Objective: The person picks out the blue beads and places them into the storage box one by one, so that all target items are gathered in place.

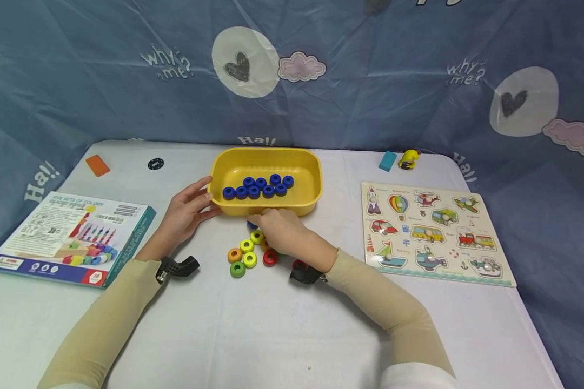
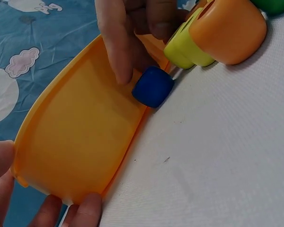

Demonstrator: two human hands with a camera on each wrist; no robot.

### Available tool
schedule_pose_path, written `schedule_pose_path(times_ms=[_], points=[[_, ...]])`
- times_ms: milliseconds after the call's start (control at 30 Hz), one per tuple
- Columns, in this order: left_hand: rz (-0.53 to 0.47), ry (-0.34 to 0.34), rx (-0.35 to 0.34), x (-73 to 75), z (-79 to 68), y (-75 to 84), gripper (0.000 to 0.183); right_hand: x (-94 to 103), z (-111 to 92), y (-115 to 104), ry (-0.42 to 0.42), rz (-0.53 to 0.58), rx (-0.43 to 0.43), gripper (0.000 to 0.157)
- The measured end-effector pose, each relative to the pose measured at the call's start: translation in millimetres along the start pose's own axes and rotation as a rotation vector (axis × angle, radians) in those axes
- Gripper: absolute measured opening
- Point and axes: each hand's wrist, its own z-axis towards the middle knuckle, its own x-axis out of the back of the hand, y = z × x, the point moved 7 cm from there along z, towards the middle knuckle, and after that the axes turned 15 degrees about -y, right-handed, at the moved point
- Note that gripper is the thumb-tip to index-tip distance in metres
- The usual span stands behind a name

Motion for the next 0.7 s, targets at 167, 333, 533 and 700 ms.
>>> schedule_pose_path(times_ms=[167, 333, 533, 700], points=[[-0.003, 0.002, 0.003, 0.2, 0.1, 0.4, 0.052, -3.0, 3.3, 2.3, 0.012, 0.071, 0.020, 0.035], [-0.015, 0.003, 0.000, 0.5, -0.1, 1.3, 0.051, -1.7, 3.1, 3.5, 0.031, 0.147, 0.048, 0.027], [-0.015, -0.007, 0.004, 0.1, 0.3, 2.0, 0.051, -1.6, 4.9, 5.7, 0.056, 0.154, 0.041, 0.015], [-0.010, 0.000, 0.009, -0.4, -0.1, 0.4, 0.051, -2.7, 6.6, 5.8, 0.078, 0.137, 0.033, 0.008]])
